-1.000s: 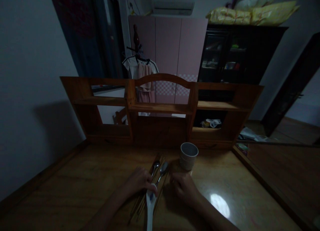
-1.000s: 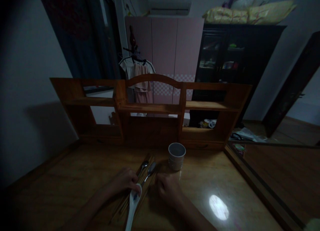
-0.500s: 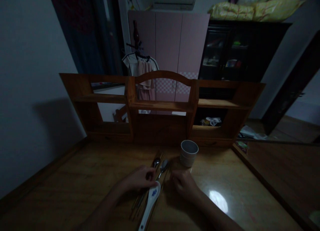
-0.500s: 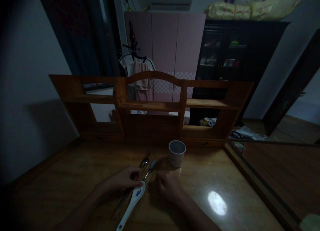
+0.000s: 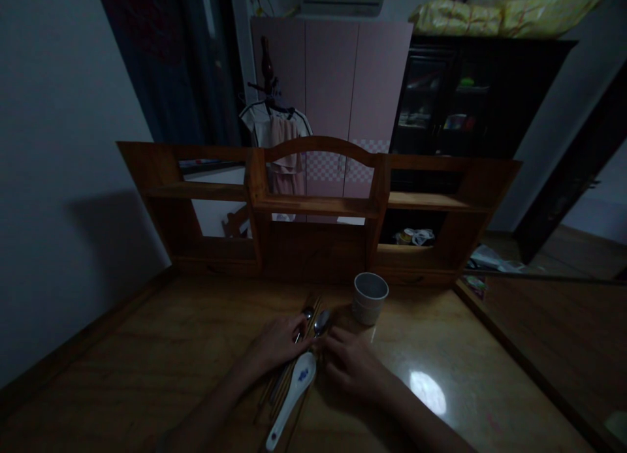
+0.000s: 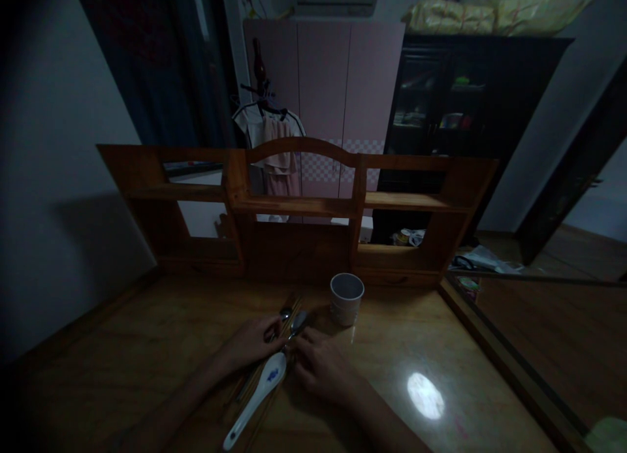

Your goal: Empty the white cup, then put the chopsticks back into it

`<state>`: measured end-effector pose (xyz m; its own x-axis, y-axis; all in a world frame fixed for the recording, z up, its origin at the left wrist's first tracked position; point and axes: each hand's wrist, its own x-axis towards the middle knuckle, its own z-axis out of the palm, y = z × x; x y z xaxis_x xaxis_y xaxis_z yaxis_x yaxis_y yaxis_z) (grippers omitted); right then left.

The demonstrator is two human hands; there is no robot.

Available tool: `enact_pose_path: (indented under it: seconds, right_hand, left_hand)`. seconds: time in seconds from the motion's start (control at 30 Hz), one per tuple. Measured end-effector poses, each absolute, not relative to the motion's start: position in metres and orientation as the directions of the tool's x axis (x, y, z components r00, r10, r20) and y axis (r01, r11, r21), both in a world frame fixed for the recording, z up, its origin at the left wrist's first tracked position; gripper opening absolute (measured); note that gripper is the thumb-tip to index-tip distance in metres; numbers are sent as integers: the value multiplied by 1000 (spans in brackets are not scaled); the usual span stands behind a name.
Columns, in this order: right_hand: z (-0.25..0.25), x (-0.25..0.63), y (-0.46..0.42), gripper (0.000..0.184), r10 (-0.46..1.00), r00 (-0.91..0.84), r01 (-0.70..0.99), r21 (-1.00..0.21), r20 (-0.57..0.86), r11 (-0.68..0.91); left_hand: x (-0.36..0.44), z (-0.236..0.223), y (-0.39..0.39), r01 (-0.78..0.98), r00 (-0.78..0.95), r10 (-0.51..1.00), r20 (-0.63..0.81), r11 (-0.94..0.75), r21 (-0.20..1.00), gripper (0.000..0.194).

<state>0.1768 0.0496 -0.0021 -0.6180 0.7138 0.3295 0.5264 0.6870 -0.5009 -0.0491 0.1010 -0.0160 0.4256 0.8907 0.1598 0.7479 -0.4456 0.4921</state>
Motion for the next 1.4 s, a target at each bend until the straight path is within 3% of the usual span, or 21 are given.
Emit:
enact_pose_path:
  seconds: [0.33,0.5,0.77,0.83,0.9,1.07,1.17,1.23,1.3,1.4]
  right_hand:
    - [-20,177,59,12,780,-551,674,-392,297,626]
    - [-29,180,65,8,832,-467,733,-394,301,554]
    - [-36,179,60,53,912,-291,864,-330,288,380]
    - [-41,177,59,58,934,-230,897,-313,275,313]
    - [-44,176,58,62,944,-186,904,-330,272,273]
    - [-14,180,59,55,906,-199,693,-600,373,399]
    - [36,185,58,45,865,-150,558,-682,478,474]
    - [74,188,58,43,830,-130,499,-687,543,528]
    - [108,191,58,55,813,-76,426,-718,578,551]
    - [141,195,62,80,828,-113,247,-792,549,559]
  left_hand:
    - [-45,-12,90,834,466,864,190,-501,232,25]
    - [-45,-9,90,833,479,857,191,-512,210,31]
    - [-40,-6,90,869,433,874,221,-470,155,15]
    - [-41,-10,92,871,399,888,229,-445,208,14]
    - [-46,-11,98,849,352,910,221,-409,335,12]
    - [-65,25,110,744,248,928,280,-367,558,23]
    - [-62,68,100,491,187,901,391,-430,757,27]
    - [-47,89,85,281,149,910,387,-415,866,30]
    - [-24,95,71,81,141,928,346,-359,930,32]
    - [10,79,59,-10,136,933,332,-334,942,32]
